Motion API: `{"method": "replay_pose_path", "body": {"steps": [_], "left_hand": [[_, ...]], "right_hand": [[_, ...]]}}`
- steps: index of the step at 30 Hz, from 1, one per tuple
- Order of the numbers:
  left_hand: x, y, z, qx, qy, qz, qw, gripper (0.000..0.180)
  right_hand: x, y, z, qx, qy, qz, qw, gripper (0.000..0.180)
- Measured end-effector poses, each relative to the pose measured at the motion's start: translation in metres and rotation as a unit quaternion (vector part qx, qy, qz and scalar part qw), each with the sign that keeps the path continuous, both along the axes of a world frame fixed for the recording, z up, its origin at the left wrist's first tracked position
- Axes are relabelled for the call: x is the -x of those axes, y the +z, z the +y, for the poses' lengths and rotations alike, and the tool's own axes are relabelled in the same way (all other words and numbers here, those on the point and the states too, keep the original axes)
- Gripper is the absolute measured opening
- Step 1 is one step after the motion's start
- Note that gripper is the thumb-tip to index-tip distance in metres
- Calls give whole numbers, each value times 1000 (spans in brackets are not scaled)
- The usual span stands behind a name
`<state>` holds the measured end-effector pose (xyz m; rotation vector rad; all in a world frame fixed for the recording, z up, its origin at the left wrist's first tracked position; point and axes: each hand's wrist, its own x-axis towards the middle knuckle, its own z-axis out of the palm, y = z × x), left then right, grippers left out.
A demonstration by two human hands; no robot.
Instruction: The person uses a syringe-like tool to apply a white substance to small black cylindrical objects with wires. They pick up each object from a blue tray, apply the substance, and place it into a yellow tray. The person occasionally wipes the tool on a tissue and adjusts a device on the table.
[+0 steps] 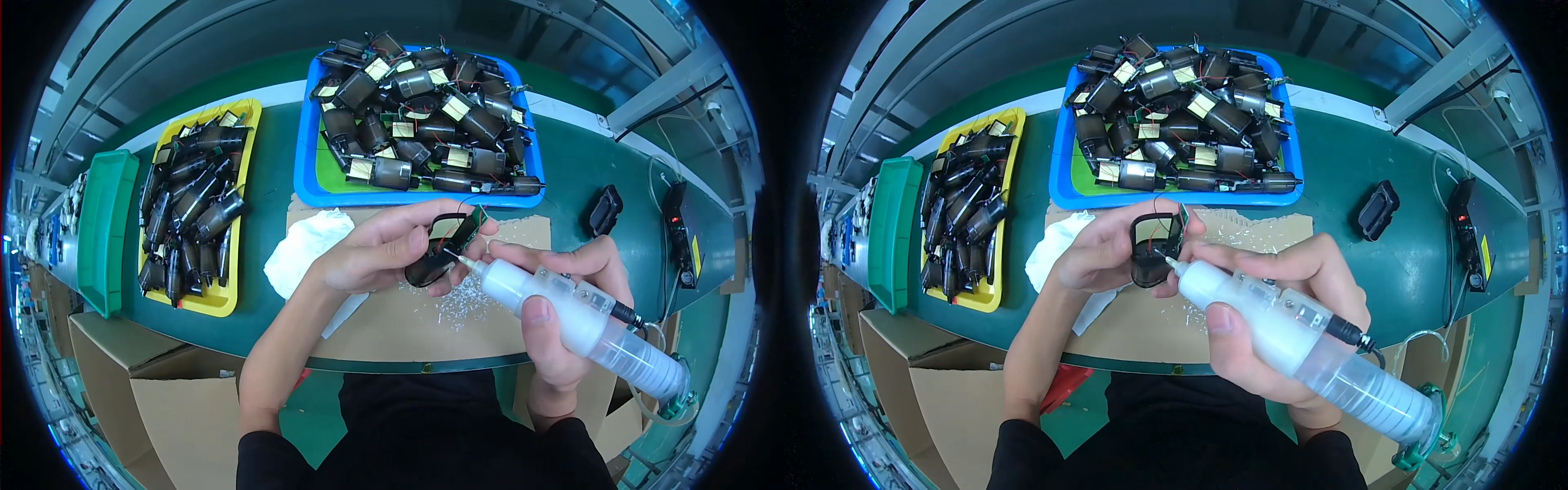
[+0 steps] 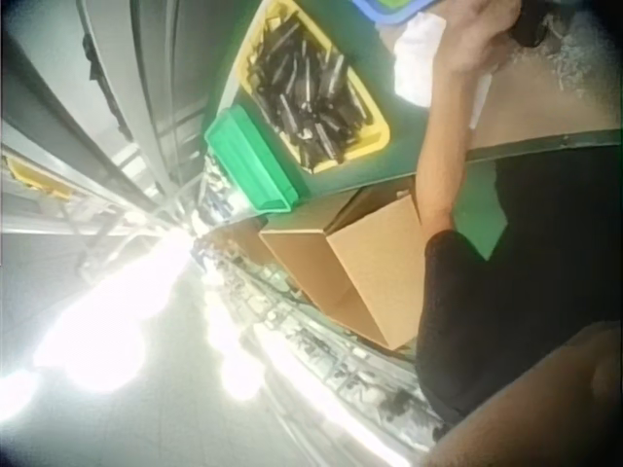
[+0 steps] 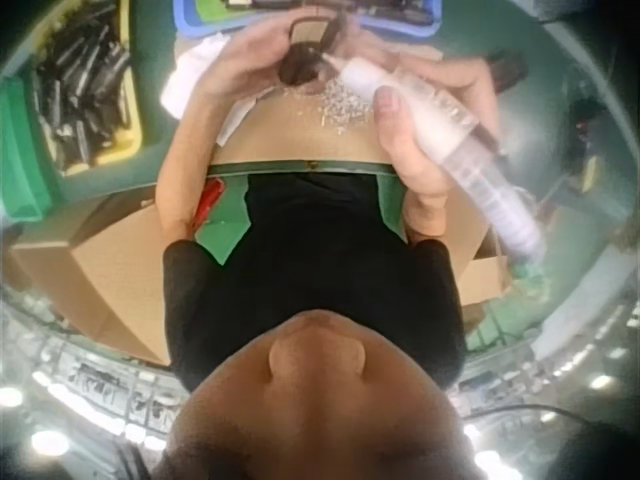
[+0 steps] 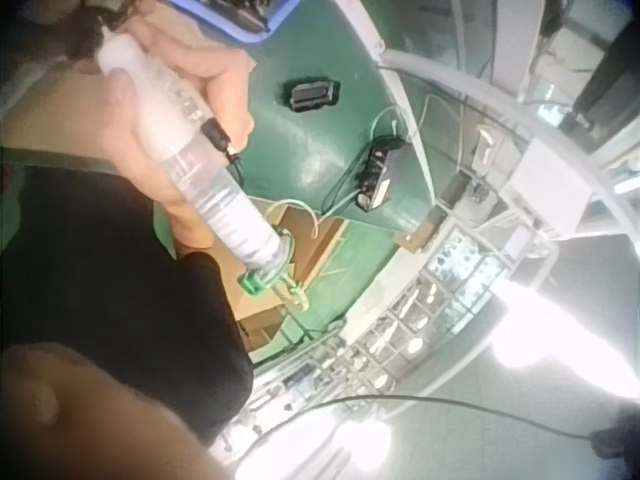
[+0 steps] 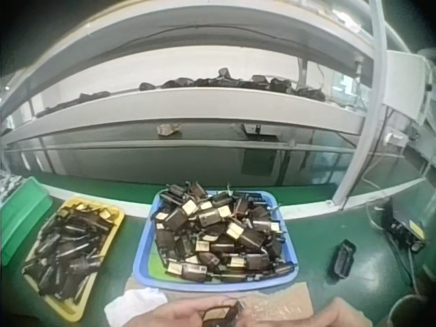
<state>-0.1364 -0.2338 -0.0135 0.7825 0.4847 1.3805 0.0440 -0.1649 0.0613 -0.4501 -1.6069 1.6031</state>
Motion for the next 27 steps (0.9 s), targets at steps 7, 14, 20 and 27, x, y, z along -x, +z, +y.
{"method": "replay_pose_path", "body": {"steps": [7,14,20,27], "left_hand": [[2,-5,0,-30,-15,8,999,66],[-1,-8,-2,-47,2,8,999,58],[2,-15,-3,-60,-1,16,998,54],[4,-18,-2,-74,-6,34,997,53]], "right_hand": [[-3,-6,0,2,7,-20,1000,31],[-3,-5,-4,56,1,-28,998,33],[-2,-4,-5,56,-5,-35,998,33],[-2,-5,-4,36,0,-35,999,32]]}}
